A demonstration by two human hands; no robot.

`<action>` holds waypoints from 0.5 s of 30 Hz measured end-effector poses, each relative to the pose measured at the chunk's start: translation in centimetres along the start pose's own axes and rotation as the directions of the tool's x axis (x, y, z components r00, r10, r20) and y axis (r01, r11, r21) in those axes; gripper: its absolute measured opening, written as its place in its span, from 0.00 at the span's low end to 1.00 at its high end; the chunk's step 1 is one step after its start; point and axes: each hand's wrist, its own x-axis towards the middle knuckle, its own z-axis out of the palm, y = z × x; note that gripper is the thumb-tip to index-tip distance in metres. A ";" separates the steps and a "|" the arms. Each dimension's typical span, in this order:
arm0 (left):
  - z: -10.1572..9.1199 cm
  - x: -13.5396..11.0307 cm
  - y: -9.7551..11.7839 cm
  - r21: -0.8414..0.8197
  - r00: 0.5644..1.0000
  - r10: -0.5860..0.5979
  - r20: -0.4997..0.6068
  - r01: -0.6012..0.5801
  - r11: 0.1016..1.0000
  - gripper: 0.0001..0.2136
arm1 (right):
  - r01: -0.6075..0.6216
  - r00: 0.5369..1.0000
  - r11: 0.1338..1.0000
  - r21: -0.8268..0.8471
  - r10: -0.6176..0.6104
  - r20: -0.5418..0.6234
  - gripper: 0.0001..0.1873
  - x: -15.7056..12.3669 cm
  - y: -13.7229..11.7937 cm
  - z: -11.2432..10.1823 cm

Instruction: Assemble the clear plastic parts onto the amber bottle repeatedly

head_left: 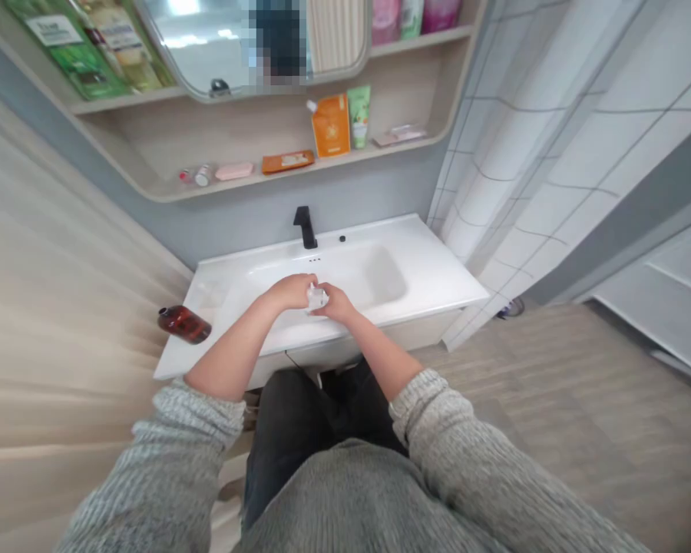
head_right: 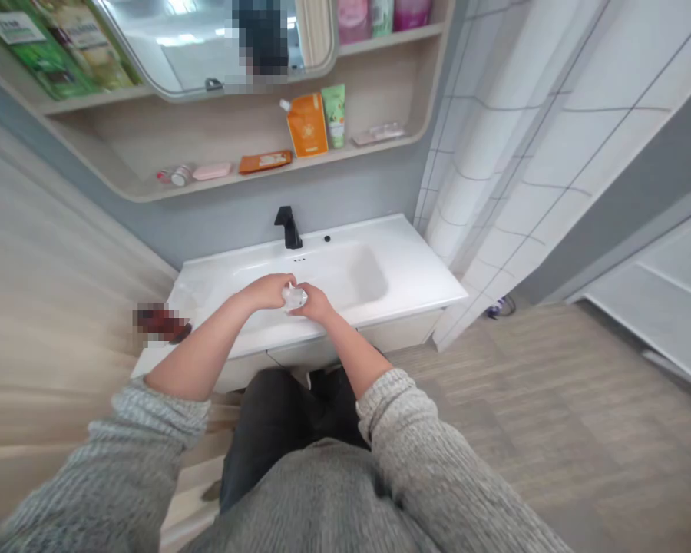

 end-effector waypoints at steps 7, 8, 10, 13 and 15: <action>0.4 0.3 -0.2 0.036 0.997 -0.077 -0.028 0.078 0.996 0.09 | 0.016 1.000 1.000 0.001 -0.016 0.002 0.40 -0.1 0.1 0.0; 0.4 0.3 -0.4 0.035 0.999 -0.046 -0.023 0.047 0.998 0.08 | 0.015 1.000 1.000 -0.001 -0.015 0.007 0.40 -0.1 0.0 0.0; 0.3 0.3 -0.7 0.020 1.000 0.007 0.002 -0.007 1.000 0.07 | 0.019 1.000 1.000 0.005 -0.019 0.022 0.40 -0.2 -0.2 -0.2; 0.0 0.2 -1.2 -0.004 0.998 0.063 0.021 -0.063 0.998 0.07 | 0.035 0.999 0.999 0.019 -0.035 0.030 0.39 -0.2 -0.4 -0.3; 0.1 -0.1 -1.7 -0.022 0.996 0.090 -0.004 -0.090 0.996 0.08 | 0.033 0.999 0.999 0.024 -0.034 0.023 0.38 -0.2 -0.4 -0.3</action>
